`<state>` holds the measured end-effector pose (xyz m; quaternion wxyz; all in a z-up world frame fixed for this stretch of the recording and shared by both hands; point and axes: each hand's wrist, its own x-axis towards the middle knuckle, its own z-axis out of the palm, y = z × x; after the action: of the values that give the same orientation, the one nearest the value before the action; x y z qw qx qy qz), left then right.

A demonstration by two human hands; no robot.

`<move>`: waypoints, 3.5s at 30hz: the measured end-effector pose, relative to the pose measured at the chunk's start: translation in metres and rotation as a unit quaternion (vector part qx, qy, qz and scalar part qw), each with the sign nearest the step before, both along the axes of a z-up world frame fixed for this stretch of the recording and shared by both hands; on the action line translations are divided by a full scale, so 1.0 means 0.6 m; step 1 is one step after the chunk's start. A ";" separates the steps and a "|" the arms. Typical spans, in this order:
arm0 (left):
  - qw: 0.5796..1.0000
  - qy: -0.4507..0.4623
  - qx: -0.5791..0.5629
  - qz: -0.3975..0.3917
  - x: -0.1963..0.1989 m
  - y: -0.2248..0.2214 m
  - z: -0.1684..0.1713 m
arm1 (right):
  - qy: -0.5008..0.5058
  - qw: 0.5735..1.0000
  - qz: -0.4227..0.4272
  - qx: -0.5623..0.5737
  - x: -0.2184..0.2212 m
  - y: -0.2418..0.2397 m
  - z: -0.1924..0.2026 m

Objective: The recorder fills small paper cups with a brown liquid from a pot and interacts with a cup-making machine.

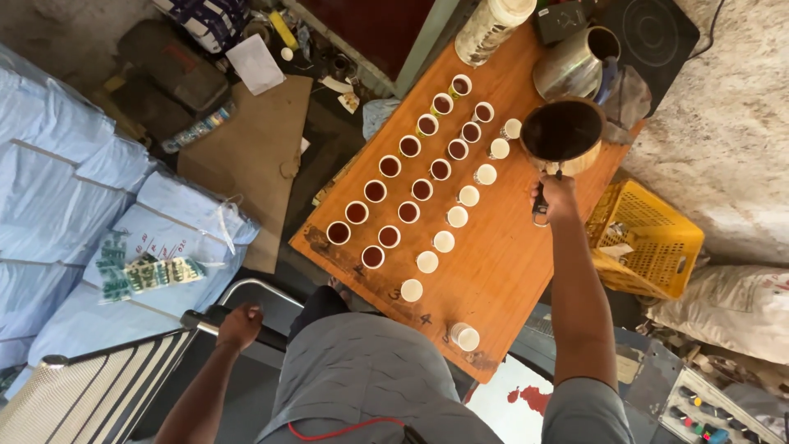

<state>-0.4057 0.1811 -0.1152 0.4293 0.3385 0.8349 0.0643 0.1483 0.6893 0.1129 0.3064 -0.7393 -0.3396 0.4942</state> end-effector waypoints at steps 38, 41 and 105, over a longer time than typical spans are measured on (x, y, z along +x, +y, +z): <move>1.000 -0.020 -0.016 0.007 0.000 -0.007 -0.001 | -0.079 0.996 0.003 -0.037 -0.029 0.005 0.035; 0.999 -0.020 -0.024 0.005 0.004 -0.003 0.001 | -0.069 0.997 0.011 -0.030 -0.018 0.010 0.027; 0.993 0.008 -0.022 -0.113 -0.011 0.010 0.012 | -0.140 0.987 0.068 -0.029 -0.041 -0.106 0.061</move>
<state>-0.4121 0.1872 -0.1082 0.4349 0.4214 0.7958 -0.0060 0.1236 0.6256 0.1498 0.1997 -0.7851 -0.4143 0.4148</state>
